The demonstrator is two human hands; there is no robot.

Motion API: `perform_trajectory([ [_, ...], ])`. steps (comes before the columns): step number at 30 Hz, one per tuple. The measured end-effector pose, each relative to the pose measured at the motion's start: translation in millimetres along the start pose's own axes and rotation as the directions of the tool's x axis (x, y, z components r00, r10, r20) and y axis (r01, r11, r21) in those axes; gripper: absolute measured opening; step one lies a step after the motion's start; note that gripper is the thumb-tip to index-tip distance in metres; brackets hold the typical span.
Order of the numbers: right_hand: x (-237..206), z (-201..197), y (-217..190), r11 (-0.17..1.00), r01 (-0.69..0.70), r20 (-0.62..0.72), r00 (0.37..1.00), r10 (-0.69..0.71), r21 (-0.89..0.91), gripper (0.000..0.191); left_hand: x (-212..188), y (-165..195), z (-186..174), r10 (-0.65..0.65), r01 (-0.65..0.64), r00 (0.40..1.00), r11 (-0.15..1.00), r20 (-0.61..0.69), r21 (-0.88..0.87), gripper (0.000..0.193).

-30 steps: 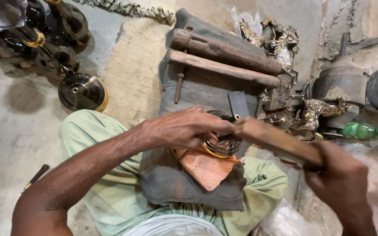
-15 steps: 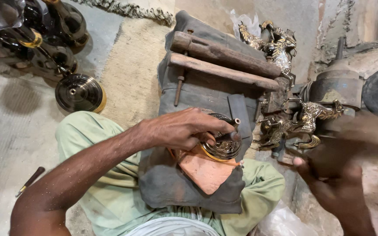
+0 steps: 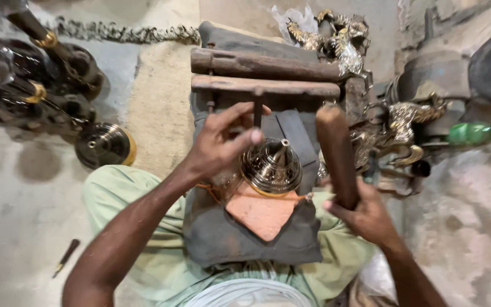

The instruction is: The person sits cross-legged on the floor and shapes a brass bell-like object, holding a punch against the metal and striking it with a wooden mallet. They periodically rotate and reposition the piece on a sandbag and continue hammering around its surface.

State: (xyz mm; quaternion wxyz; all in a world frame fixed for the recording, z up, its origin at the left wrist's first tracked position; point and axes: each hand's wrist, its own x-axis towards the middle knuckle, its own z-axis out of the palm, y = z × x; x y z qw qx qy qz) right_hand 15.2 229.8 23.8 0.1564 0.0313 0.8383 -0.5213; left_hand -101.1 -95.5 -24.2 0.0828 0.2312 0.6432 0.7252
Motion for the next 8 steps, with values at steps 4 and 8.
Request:
perform_trajectory([
  [4,-3.1,11.4,35.8,0.944,-0.163,0.148,0.981,0.124,0.287,0.042,16.5,-2.4,35.9,-0.085,0.077,0.995,0.987,0.049,0.144,0.027],
  [8,-9.7,3.2,74.5,0.88,-0.103,0.186,0.982,0.016,0.465,0.036,25.1,-13.5,56.3,-0.048,-0.035,0.978,0.923,0.204,0.383,0.041],
])
